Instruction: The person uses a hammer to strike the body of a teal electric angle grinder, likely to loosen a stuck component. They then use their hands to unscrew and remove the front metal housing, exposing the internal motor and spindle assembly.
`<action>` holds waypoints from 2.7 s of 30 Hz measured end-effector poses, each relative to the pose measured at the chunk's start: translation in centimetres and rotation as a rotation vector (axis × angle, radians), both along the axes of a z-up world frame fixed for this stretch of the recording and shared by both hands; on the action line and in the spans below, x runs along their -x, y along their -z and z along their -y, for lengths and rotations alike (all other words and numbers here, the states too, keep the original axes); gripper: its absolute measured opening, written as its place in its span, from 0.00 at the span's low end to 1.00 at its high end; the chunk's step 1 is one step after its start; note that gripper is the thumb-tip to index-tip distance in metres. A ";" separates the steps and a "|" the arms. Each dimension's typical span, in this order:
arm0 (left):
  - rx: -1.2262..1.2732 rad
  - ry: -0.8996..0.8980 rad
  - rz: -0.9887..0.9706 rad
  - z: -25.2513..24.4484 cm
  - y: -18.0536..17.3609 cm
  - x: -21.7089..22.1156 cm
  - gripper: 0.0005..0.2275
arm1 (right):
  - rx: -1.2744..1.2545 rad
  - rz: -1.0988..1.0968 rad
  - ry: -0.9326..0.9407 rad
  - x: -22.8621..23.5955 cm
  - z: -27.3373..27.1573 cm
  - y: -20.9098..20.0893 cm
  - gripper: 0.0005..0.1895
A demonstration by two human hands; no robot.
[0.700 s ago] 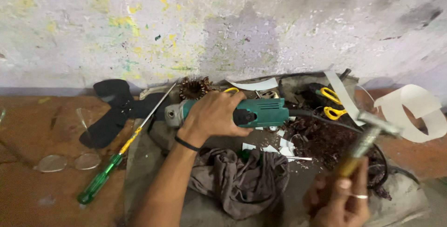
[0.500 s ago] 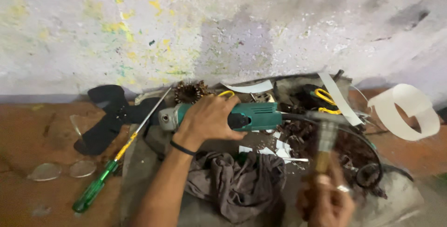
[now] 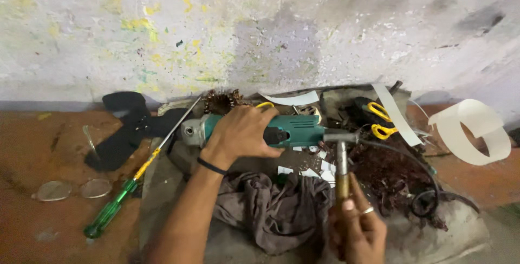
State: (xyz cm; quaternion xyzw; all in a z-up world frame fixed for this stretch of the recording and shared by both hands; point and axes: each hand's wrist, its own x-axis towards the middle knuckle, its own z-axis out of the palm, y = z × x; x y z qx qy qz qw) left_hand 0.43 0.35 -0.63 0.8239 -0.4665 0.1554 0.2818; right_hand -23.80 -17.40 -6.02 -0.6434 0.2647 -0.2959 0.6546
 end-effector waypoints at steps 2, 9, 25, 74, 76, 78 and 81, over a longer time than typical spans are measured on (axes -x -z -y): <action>-0.001 0.018 -0.040 0.2 0.0 0.1 0.31 | 0.014 0.060 0.156 0.0 0.1 -0.5 0.27; -0.069 -0.018 -0.050 0.1 0.0 0.0 0.32 | -0.056 0.038 0.013 0.0 -0.7 -0.5 0.28; -0.085 -0.014 -0.074 0.6 0.3 0.2 0.34 | 0.003 -0.026 0.058 0.5 1.1 2.1 0.23; -0.246 -0.005 -0.171 1.7 -0.8 2.2 0.43 | 1.187 -0.059 -0.565 -10.5 4.1 -7.6 0.39; -0.382 -0.037 -0.265 1.7 -1.0 2.2 0.42 | 1.204 -0.097 -0.560 -10.3 3.9 -7.2 0.36; -0.393 -0.006 -0.243 1.4 -0.9 2.1 0.40 | 1.235 -0.125 -0.562 -10.0 3.8 -7.3 0.35; -0.327 0.070 -0.194 1.3 -0.3 1.9 0.43 | 1.342 -0.078 -0.608 -9.9 3.3 -7.6 0.37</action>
